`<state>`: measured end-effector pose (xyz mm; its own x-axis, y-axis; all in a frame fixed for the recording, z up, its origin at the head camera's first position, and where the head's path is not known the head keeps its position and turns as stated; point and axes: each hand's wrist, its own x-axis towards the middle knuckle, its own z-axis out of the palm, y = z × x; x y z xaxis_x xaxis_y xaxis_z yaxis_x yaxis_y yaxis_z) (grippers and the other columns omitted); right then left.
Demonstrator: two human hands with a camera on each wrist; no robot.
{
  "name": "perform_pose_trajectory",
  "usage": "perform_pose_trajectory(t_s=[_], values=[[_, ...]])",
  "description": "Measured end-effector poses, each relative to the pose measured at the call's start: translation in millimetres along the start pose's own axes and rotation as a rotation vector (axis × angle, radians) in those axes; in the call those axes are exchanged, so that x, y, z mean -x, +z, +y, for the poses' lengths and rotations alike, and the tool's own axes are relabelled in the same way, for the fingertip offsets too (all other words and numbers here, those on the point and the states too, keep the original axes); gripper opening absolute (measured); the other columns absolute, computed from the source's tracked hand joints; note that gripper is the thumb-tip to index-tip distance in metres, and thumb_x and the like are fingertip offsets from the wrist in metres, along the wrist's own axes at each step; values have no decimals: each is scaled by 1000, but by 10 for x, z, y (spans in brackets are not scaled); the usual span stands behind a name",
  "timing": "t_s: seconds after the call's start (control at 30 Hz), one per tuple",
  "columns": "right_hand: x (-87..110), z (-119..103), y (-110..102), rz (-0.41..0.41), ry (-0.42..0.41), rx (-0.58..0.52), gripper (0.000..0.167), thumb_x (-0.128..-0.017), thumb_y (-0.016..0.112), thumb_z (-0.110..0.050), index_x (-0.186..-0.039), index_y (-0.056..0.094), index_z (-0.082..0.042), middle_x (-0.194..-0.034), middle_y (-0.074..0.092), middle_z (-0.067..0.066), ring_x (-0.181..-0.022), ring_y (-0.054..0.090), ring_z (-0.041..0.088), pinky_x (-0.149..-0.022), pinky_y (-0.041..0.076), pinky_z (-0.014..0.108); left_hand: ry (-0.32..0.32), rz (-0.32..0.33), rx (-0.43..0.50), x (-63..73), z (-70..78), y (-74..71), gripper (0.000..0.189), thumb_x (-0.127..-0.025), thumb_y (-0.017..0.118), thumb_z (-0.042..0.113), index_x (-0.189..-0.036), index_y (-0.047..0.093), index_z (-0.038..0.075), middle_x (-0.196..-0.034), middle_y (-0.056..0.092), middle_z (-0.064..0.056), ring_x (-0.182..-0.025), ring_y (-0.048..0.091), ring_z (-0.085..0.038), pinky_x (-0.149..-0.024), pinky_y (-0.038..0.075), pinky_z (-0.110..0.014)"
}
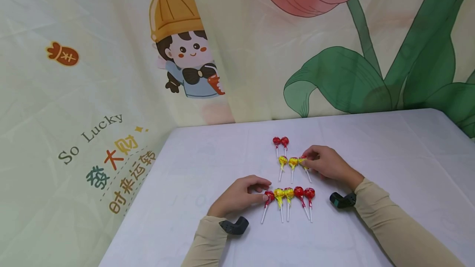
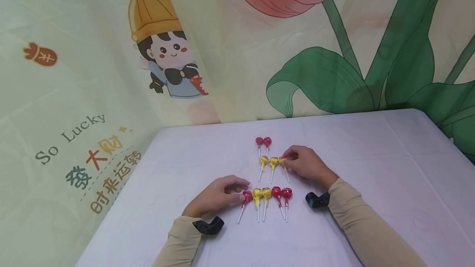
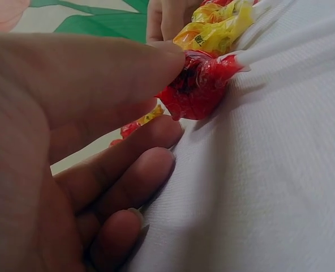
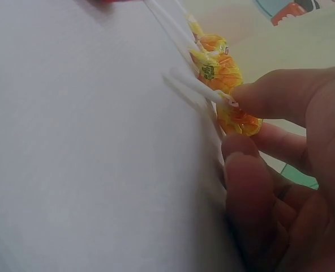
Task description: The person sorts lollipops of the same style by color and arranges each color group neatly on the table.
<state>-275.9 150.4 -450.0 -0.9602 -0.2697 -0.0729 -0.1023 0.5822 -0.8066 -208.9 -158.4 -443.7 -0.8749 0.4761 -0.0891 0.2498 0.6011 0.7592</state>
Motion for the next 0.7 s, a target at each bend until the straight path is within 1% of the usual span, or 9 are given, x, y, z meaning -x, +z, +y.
perform_pose_trajectory(t_s=[0.23, 0.47, 0.7], values=[[-25, -17, 12, 7, -11, 13, 34, -92, 73, -29, -117, 64, -8, -100, 60, 9, -69, 56, 23, -56, 52, 33, 3, 7, -19, -15, -27, 17, 35, -89, 76, 31, -123, 69, 29, -110, 64, 15, -97, 58, -11, -84, 47, -30], [-65, -10, 36, 12, -24, 28, 35, -92, 72, -29, -118, 64, -8, -99, 60, 8, -72, 55, 22, -58, 51, 32, 17, 9, -16, -18, -43, 21, 33, -90, 76, 32, -122, 69, 29, -110, 64, 16, -97, 58, -11, -84, 47, -30], [-69, -7, 35, 22, -27, 37, 34, -93, 72, -27, -118, 64, -7, -98, 59, 9, -71, 54, 22, -58, 50, 33, 35, 9, -28, -20, -34, 20, 30, -90, 76, 30, -120, 71, 28, -109, 63, 16, -97, 58, -10, -86, 47, -29]])
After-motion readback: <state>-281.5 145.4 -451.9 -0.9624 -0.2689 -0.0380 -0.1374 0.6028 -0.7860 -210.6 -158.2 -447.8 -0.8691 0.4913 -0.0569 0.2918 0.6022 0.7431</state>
